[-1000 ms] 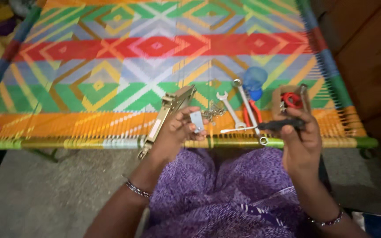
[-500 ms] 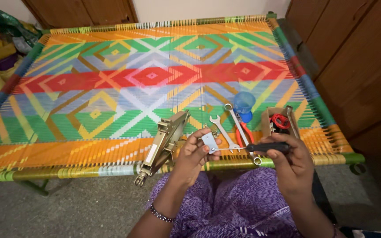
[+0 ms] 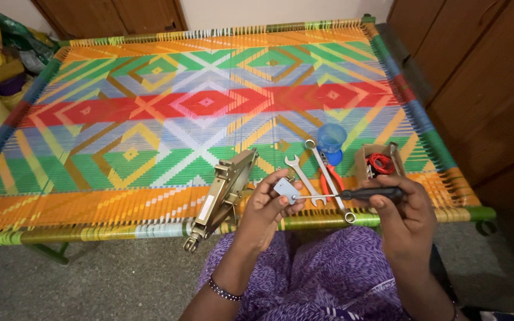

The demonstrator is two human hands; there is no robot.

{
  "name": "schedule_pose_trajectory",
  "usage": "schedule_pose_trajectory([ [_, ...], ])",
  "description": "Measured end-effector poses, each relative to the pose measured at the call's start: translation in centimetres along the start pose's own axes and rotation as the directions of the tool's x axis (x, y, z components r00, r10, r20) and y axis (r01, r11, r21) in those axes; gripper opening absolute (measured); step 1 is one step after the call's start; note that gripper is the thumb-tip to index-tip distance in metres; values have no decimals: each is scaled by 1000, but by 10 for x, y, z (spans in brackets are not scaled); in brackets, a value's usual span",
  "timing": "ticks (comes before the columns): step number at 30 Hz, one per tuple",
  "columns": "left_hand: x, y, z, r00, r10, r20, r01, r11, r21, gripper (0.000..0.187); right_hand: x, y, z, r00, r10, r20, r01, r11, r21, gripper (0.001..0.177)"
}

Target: The person sits on the floor and uses a screwdriver to adjust a small metal door latch component. They repeatedly insert the screwdriver into the latch and turn it while holding the piece steady. The person also briefly handles a wrench and other small hardware items on the mat.

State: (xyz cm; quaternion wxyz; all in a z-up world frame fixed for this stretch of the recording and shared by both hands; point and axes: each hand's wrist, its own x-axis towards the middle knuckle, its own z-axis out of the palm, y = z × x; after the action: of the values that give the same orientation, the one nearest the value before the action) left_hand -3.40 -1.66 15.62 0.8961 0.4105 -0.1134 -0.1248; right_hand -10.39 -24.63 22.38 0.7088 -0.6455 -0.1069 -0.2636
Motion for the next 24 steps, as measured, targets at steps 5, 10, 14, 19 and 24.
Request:
schedule_pose_trajectory([
  [5,3,-4,0,998,38,48,-36,998,-43,48,0,1,-1,1000,-8,-8,8,1000,4,27],
  [10,2,-6,-2,999,19,35,-18,999,-30,39,-7,2,-6,998,-54,28,58,986,-157,28],
  [14,-3,-7,0,999,38,21,-39,999,5,36,-14,6,-5,989,-124,75,137,968,-210,30],
  [19,-5,-13,6,992,122,-15,-119,986,115,32,-21,6,-1,987,-103,122,133,952,-277,31],
  [24,-8,-23,8,989,126,-74,-121,991,64,28,-23,4,6,969,-149,199,198,946,-256,33],
])
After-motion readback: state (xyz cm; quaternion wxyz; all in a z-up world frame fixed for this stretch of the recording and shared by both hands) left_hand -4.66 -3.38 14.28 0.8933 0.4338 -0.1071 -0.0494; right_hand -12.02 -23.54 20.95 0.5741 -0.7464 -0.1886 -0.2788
